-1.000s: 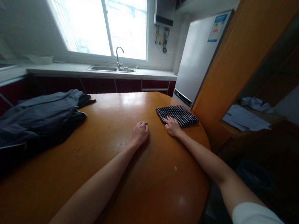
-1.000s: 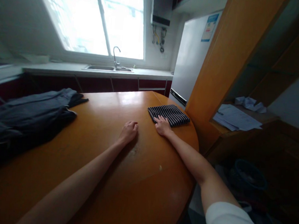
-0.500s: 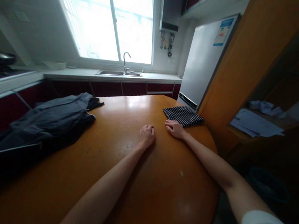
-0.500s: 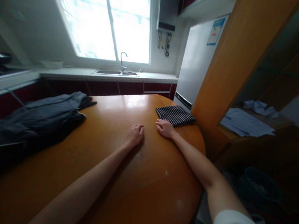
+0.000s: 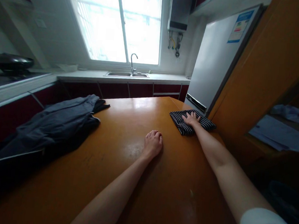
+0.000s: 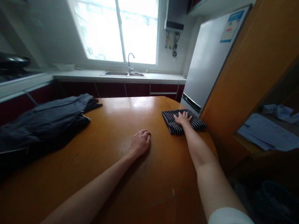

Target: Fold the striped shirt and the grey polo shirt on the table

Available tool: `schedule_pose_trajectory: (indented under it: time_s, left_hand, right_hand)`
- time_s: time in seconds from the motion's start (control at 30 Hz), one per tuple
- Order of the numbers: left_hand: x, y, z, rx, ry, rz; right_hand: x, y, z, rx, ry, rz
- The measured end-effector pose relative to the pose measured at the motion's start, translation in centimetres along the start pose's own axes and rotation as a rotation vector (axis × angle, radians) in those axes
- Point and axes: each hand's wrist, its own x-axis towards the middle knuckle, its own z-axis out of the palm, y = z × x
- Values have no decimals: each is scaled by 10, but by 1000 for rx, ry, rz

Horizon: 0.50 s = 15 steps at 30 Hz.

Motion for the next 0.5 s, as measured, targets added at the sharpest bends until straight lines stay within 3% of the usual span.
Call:
schedule_pose_trajectory:
  time_s: [0.17, 0.37, 0.5]
  left_hand:
    - [-1, 0, 2, 7, -5, 3]
    - [-4, 5, -3, 41, -19, 11]
    - [-4, 5, -3, 54, -25, 10]
  right_hand:
    - [15, -26, 16, 22, 51, 65]
    - [20, -65, 27, 72, -24, 55]
    - [11, -96, 33, 104, -74, -55]
